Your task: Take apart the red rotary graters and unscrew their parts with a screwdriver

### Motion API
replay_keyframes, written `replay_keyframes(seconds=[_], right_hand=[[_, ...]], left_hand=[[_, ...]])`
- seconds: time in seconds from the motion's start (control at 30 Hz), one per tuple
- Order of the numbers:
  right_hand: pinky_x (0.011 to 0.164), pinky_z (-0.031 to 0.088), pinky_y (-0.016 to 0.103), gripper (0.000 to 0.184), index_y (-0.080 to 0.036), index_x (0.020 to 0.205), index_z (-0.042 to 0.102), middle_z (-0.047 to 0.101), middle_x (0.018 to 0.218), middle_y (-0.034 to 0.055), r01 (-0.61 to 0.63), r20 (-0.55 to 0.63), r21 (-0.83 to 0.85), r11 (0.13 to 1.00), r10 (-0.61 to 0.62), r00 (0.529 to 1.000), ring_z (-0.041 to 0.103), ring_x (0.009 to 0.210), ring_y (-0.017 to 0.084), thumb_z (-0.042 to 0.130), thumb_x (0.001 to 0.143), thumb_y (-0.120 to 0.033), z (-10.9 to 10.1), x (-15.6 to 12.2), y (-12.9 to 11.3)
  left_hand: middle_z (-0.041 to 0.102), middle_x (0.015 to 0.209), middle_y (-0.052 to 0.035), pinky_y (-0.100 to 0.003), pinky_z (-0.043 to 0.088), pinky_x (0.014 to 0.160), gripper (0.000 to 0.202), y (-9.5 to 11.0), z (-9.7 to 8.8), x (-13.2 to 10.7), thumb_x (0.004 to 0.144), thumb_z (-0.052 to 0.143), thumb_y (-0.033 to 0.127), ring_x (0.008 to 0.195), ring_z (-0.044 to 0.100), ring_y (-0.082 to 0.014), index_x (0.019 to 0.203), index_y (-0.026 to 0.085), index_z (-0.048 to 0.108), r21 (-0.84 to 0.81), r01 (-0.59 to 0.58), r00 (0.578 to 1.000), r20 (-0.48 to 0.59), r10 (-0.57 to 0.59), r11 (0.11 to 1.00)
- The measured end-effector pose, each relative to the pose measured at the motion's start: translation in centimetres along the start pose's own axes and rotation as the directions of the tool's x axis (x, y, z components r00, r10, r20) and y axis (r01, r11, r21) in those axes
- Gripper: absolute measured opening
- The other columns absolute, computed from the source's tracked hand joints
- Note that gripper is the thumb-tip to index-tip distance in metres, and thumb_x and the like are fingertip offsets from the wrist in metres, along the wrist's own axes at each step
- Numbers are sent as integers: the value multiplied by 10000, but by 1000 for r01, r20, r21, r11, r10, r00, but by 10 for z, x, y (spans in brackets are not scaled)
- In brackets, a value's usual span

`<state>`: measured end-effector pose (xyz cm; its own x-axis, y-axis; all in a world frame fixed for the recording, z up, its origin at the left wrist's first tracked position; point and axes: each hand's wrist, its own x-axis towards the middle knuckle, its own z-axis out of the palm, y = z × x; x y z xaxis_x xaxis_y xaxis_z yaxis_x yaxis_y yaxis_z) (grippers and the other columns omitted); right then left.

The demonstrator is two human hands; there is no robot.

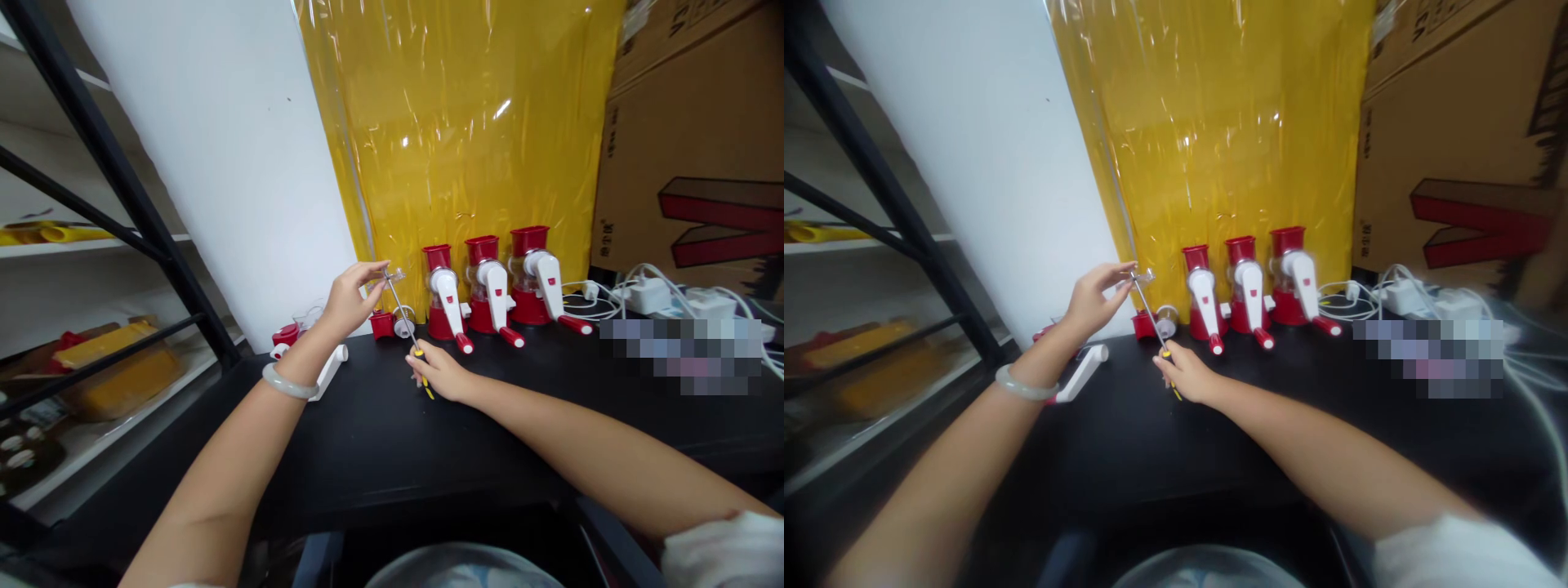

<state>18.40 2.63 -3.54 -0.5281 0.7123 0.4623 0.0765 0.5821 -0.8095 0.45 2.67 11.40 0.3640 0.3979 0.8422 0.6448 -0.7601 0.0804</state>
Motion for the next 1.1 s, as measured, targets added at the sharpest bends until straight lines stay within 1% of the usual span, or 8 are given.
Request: replay_keyframes(seconds=[0.2,0.43,0.57,0.67,0.77,0.9,1.0,1.1], right_hand=[[615,483,257,207,-207,818,421,480,564,-69,-7,24,3,1000,7,1000,537,520,100,463,926,-378,-3,2,2],[474,468,211,172,-203,819,431,457,505,-80,-173,134,-14,985,174,976,505,443,93,487,910,-338,-8,8,-10],[384,429,191,114,-205,864,448,476,494,-73,-264,231,-125,956,287,930,494,401,99,485,906,-303,-14,8,-18],[369,437,197,104,-208,871,442,456,486,-77,-321,297,-174,931,361,884,485,388,100,478,907,-299,-21,2,-19],[370,449,208,118,-208,867,444,453,497,-71,-341,357,-236,910,407,840,483,397,101,473,909,-314,-30,-7,-19],[368,421,194,139,-206,878,469,488,547,-50,-275,402,-348,896,407,820,506,416,101,468,916,-340,-44,-19,-26],[381,413,187,176,-202,876,479,514,592,-37,-225,383,-396,890,383,841,535,439,99,465,924,-370,-54,-24,-34],[387,420,191,191,-206,889,460,499,594,-47,-232,301,-367,901,351,886,535,437,97,443,936,-390,-59,-24,-38]], left_hand=[[662,1088,-101,-293,601,797,326,-7,-5,-10,832,597,197,904,692,-155,1150,142,639,-25,102,994,-31,-103,994],[674,1122,-112,-265,598,697,351,-27,-9,-42,802,604,225,828,698,-154,1141,143,639,61,307,951,-63,-303,950],[680,1123,-120,-259,582,664,436,-35,-5,-66,783,583,198,811,695,-161,1214,131,592,122,406,912,12,-410,906],[692,1099,-107,-278,577,698,415,-38,0,-83,787,572,213,807,696,-166,1194,135,595,137,455,879,88,-469,880],[704,1057,-102,-312,569,757,387,-41,4,-96,792,563,223,825,697,-181,1166,135,599,179,447,860,183,-476,876],[707,1010,-90,-323,559,778,377,-42,5,-107,792,561,232,805,693,-181,1157,142,590,229,403,850,264,-455,886],[710,993,-75,-327,552,798,395,-39,7,-109,802,554,233,844,693,-192,1190,164,562,244,359,844,327,-425,901],[712,992,-69,-345,546,817,397,-33,10,-110,819,545,246,889,689,-207,1211,181,539,268,324,839,362,-406,907]])
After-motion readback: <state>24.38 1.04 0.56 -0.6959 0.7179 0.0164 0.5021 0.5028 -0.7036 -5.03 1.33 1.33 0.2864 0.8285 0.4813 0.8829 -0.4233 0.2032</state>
